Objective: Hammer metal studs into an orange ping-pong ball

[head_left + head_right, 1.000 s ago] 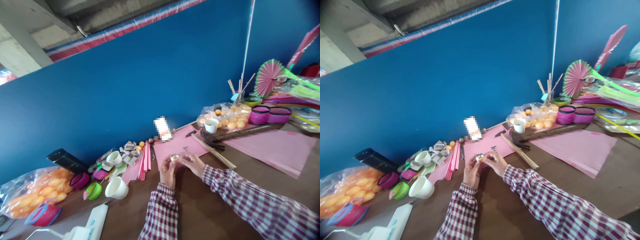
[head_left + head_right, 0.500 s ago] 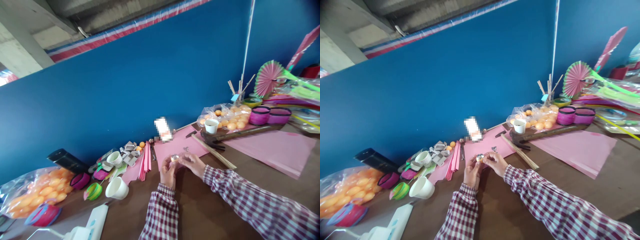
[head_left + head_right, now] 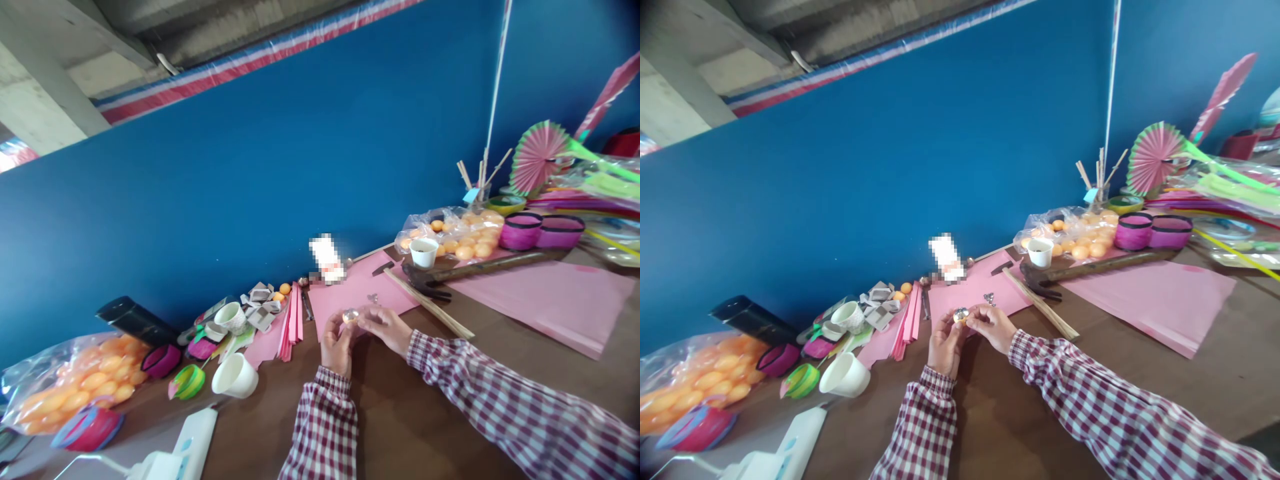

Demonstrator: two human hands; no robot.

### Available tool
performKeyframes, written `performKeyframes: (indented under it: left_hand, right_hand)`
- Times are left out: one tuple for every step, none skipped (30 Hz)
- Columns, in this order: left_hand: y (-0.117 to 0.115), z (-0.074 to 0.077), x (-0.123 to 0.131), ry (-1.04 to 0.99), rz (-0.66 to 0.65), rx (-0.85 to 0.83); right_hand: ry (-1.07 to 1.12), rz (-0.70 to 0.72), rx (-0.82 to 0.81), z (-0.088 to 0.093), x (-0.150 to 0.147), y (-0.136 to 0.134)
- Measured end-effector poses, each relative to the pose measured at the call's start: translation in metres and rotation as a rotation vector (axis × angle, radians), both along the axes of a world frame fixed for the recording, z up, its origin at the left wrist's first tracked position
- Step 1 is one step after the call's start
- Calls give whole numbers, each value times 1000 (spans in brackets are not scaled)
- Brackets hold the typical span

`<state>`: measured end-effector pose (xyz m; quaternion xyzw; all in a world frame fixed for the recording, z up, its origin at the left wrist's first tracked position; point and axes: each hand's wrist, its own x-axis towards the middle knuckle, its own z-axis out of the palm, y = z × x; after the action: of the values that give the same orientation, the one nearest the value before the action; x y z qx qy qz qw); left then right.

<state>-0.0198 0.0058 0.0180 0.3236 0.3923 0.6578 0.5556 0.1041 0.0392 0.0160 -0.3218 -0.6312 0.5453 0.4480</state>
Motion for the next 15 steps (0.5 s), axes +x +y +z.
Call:
performKeyframes:
  left_hand:
    - [0,0,0,5,0,4]
    - [0,0,-1,11,-1,8]
    - [0,0,-1,17,-1,11]
    - [0,0,-1,26,-1,14]
    - [0,-1,-1,37,0,18]
    - [0,-1,-2,49,2,22]
    - [0,-1,-2,61,4,29]
    - [1,-2,-2,71,6,39]
    - [1,-3,-2,79,7,49]
    - [1,-4,-3,86,8,60]
    - [2,-5,-3,94,10,71]
    - [2,-6,-4,100,12,81]
    - [2,-7,-4,106,13,90]
    - [3,-8,-5,108,12,97]
    - [3,-8,-5,108,10,101]
  right_hand:
    - [-3,2,-2,0,0,0]
    - [-6,4,-5,0,0,0]
    - [-7,6,-8,0,0,0]
    - [-6,7,-9,0,0,0]
    - [-4,8,-11,0,0,0]
    - [-3,8,-12,0,0,0]
    - [-2,10,-12,0,0,0]
    - [-1,12,-12,0,0,0]
    - [0,17,-11,-1,0,0]
    - [1,20,-9,-1,0,0]
    - [2,24,-7,-1,0,0]
    - [1,29,-7,-1,0,0]
    - [0,33,-10,0,0,0]
    - [-2,36,-17,0,0,0]
    - [-3,36,-26,1,0,-1]
